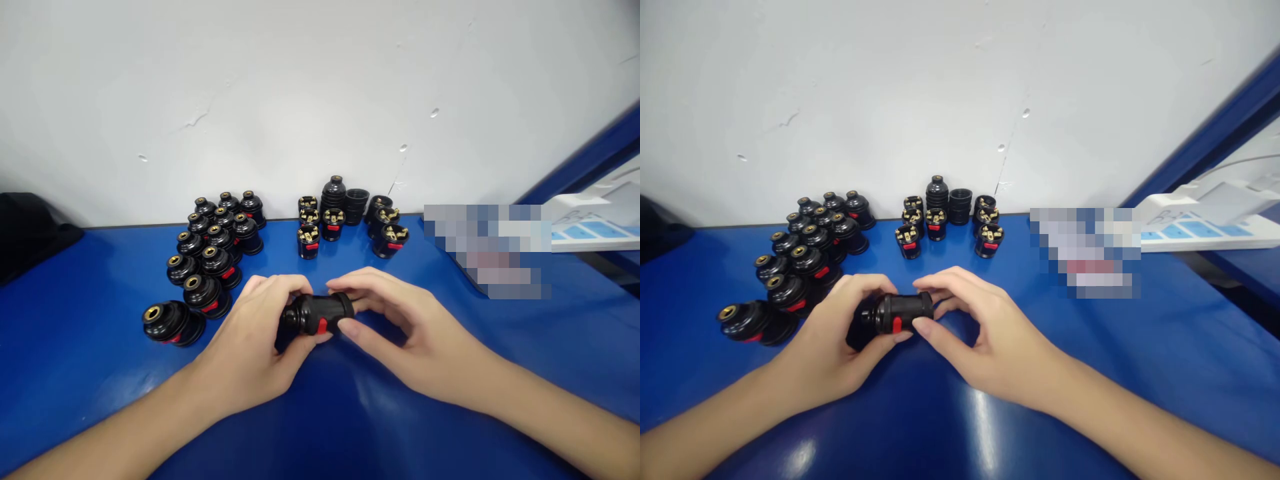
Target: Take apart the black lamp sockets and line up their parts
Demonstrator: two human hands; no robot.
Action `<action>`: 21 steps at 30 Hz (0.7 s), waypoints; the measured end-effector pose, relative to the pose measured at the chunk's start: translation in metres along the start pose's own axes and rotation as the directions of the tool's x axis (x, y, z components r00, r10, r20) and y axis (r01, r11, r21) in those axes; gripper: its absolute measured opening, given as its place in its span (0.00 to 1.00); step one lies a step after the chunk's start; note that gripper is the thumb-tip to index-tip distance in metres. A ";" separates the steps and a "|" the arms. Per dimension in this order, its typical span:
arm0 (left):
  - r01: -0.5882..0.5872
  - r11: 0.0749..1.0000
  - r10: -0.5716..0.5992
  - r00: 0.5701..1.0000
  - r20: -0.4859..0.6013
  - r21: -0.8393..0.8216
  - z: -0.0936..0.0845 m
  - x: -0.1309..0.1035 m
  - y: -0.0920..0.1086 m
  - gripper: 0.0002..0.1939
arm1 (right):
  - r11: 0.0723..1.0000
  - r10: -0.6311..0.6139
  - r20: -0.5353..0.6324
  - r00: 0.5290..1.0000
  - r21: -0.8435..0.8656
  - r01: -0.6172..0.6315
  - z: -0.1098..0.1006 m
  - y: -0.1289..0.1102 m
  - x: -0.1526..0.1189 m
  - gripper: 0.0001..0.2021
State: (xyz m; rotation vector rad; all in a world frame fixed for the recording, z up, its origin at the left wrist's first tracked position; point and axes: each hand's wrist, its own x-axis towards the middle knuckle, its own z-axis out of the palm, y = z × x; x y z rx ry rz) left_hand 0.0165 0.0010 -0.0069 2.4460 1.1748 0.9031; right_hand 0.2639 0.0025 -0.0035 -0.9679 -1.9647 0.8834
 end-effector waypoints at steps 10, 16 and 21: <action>-0.040 0.999 0.039 0.995 0.089 0.005 -0.005 0.002 0.005 0.11 | 0.990 -0.116 -0.002 0.993 -0.076 0.116 -0.001 0.004 0.000 0.15; 0.035 0.999 -0.030 0.993 0.118 -0.034 -0.004 0.003 0.006 0.08 | 0.912 -0.308 -0.038 0.951 -0.296 0.284 0.001 0.002 -0.003 0.16; 0.042 0.997 -0.031 0.990 0.140 -0.072 -0.003 0.002 0.006 0.11 | 0.954 -0.193 -0.080 0.978 -0.248 0.168 0.005 0.000 -0.002 0.23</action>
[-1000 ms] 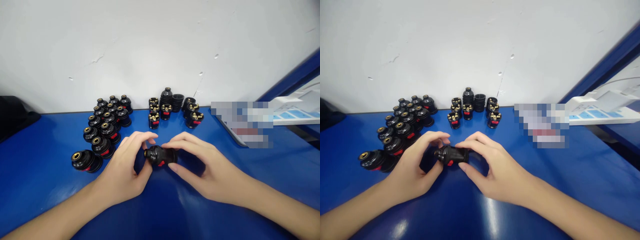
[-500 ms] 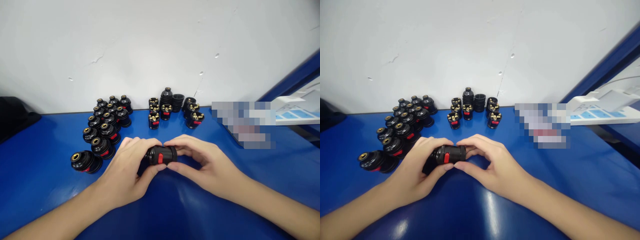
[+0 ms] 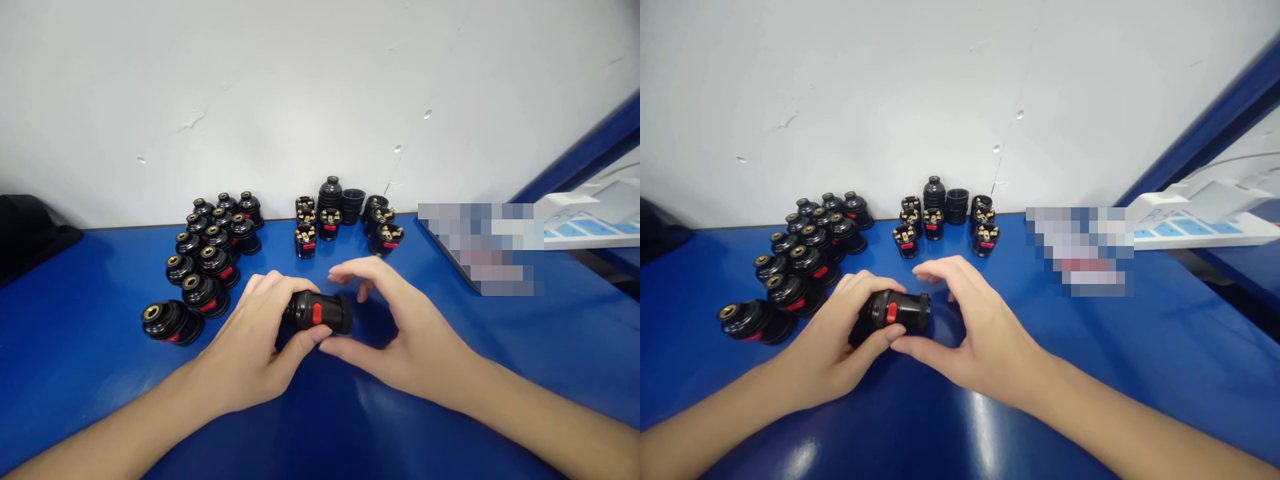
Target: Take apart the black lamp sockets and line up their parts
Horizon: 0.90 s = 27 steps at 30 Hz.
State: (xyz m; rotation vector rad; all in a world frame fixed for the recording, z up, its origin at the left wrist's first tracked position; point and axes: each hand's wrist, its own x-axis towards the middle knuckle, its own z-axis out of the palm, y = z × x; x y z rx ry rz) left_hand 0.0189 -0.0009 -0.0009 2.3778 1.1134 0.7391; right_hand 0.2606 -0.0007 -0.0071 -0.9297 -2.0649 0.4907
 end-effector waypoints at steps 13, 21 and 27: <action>0.003 1.000 -0.004 1.000 -0.018 -0.031 0.001 -0.002 -0.005 0.15 | 0.966 0.185 0.209 0.960 0.143 -0.217 -0.006 0.001 0.001 0.15; 0.002 1.000 -0.002 1.000 -0.007 -0.027 0.001 -0.001 -0.006 0.15 | 0.957 0.200 0.259 0.945 0.155 -0.245 -0.010 0.001 0.004 0.16; 0.008 0.999 -0.008 1.000 -0.001 -0.036 0.002 -0.002 -0.006 0.16 | 0.969 0.153 0.277 0.949 0.145 -0.199 -0.012 0.002 0.003 0.22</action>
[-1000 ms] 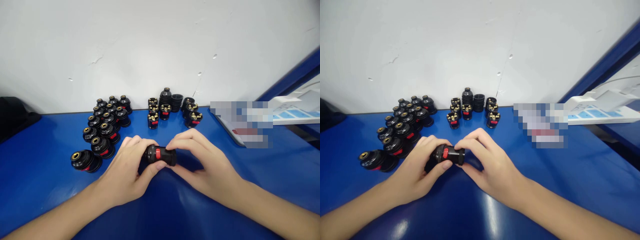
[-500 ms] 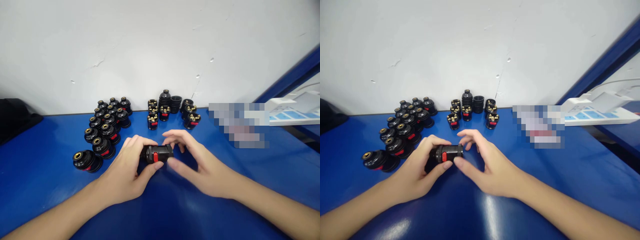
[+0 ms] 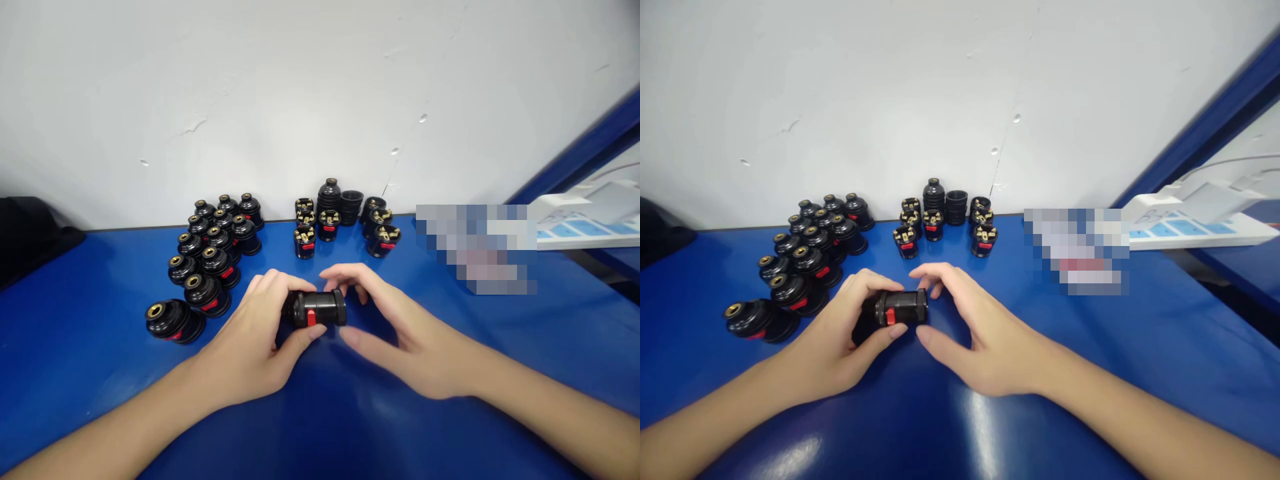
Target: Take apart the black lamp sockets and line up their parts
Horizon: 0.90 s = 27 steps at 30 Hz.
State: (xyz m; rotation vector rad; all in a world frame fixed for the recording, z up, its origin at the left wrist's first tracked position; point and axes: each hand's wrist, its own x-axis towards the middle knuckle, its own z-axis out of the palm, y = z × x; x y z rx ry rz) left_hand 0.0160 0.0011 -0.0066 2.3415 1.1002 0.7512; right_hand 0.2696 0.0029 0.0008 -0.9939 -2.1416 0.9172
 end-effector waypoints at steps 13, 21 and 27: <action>-0.053 0.998 0.053 0.998 -0.019 0.016 0.000 0.001 -0.001 0.16 | 1.000 -0.002 0.011 1.000 0.020 0.002 -0.004 0.000 -0.001 0.18; -0.037 0.999 0.037 0.999 -0.014 0.011 0.000 0.000 -0.001 0.16 | 0.999 -0.037 0.001 0.999 -0.021 0.037 -0.002 0.001 -0.002 0.21; -0.022 1.000 0.022 1.000 0.000 0.011 -0.001 0.000 -0.001 0.16 | 1.000 0.000 -0.009 1.000 -0.004 0.000 -0.002 0.001 -0.001 0.15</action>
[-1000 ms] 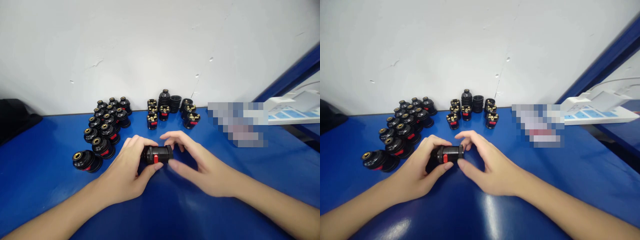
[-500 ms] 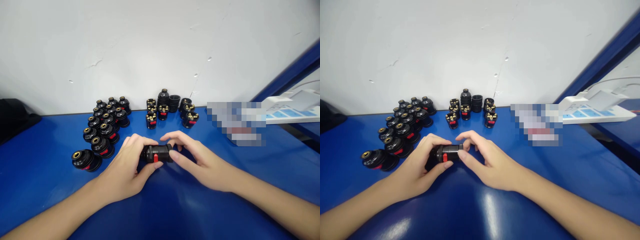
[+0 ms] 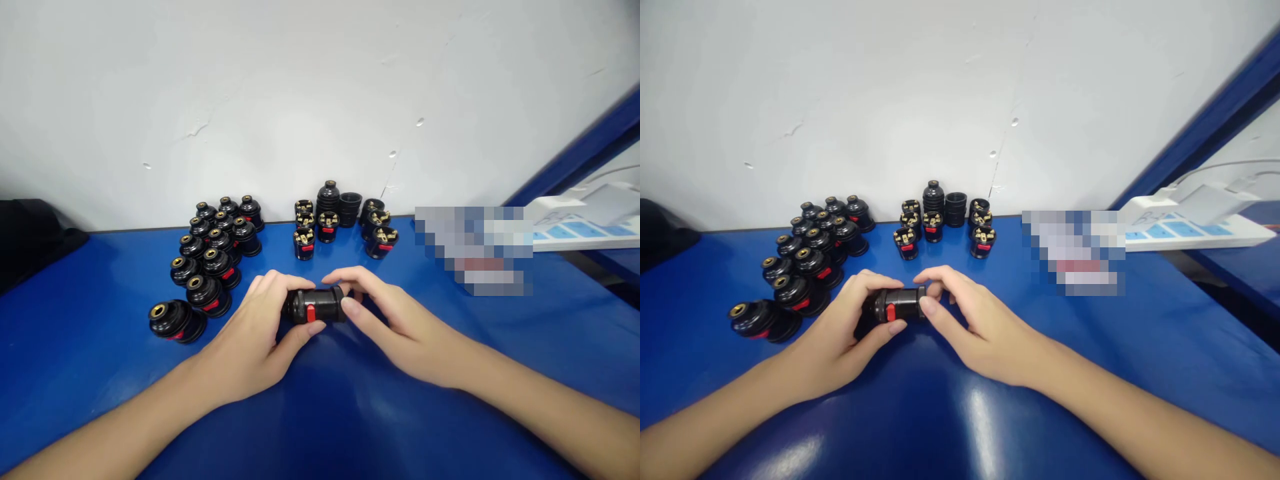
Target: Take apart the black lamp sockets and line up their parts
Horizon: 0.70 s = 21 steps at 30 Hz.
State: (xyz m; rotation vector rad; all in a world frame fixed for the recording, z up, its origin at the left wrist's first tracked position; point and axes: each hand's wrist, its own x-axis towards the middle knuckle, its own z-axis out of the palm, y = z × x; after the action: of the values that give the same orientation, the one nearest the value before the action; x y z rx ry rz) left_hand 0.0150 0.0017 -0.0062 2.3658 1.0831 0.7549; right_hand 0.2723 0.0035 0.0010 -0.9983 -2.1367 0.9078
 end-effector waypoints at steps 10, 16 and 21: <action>0.031 0.999 -0.032 0.999 0.028 0.011 -0.001 0.000 0.001 0.16 | 0.998 -0.065 -0.047 0.997 -0.022 0.064 0.002 -0.001 0.000 0.23; 0.032 0.999 -0.033 0.999 0.029 0.018 -0.001 0.000 0.000 0.15 | 1.000 0.009 -0.038 0.999 0.007 -0.009 0.001 -0.001 0.002 0.14; 0.035 0.999 -0.035 0.999 0.040 0.014 -0.003 0.001 0.000 0.15 | 0.998 -0.060 -0.091 0.994 -0.030 0.058 0.001 0.000 0.003 0.24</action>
State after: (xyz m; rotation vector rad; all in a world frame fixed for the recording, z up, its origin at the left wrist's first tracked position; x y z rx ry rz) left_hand 0.0138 0.0034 -0.0038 2.3568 1.1133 0.6861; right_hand 0.2703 0.0051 0.0014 -0.9666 -2.0956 0.7911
